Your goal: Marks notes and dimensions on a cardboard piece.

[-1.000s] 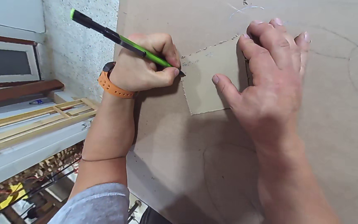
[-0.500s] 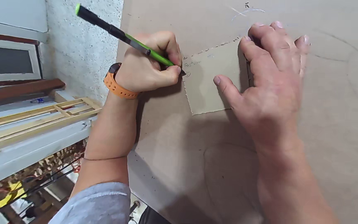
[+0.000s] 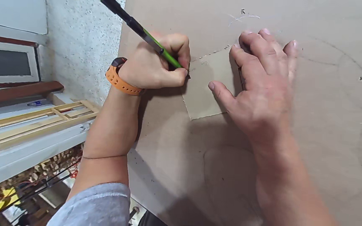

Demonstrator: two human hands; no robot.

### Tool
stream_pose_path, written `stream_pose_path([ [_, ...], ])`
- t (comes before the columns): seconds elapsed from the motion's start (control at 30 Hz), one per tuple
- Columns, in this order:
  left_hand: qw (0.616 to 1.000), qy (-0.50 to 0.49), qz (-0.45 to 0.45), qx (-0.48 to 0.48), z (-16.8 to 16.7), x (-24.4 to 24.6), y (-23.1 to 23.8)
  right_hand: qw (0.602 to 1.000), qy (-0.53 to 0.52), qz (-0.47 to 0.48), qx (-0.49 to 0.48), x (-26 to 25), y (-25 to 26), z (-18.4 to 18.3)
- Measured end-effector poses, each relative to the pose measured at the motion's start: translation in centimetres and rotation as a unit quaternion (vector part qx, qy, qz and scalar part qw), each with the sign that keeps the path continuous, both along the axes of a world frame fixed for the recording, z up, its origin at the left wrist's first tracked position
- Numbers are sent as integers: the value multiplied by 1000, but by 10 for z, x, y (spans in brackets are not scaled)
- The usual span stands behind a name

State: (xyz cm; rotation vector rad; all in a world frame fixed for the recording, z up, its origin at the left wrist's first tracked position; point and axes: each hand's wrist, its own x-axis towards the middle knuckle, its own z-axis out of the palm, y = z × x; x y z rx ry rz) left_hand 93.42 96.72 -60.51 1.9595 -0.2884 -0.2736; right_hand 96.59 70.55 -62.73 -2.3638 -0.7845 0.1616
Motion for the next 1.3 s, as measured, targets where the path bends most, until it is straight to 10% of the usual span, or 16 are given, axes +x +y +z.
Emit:
stream_pose_path([
  [1.3,1000,-1,11,-23,-3,-2,-3,1000,0,3,-3,0,1,1],
])
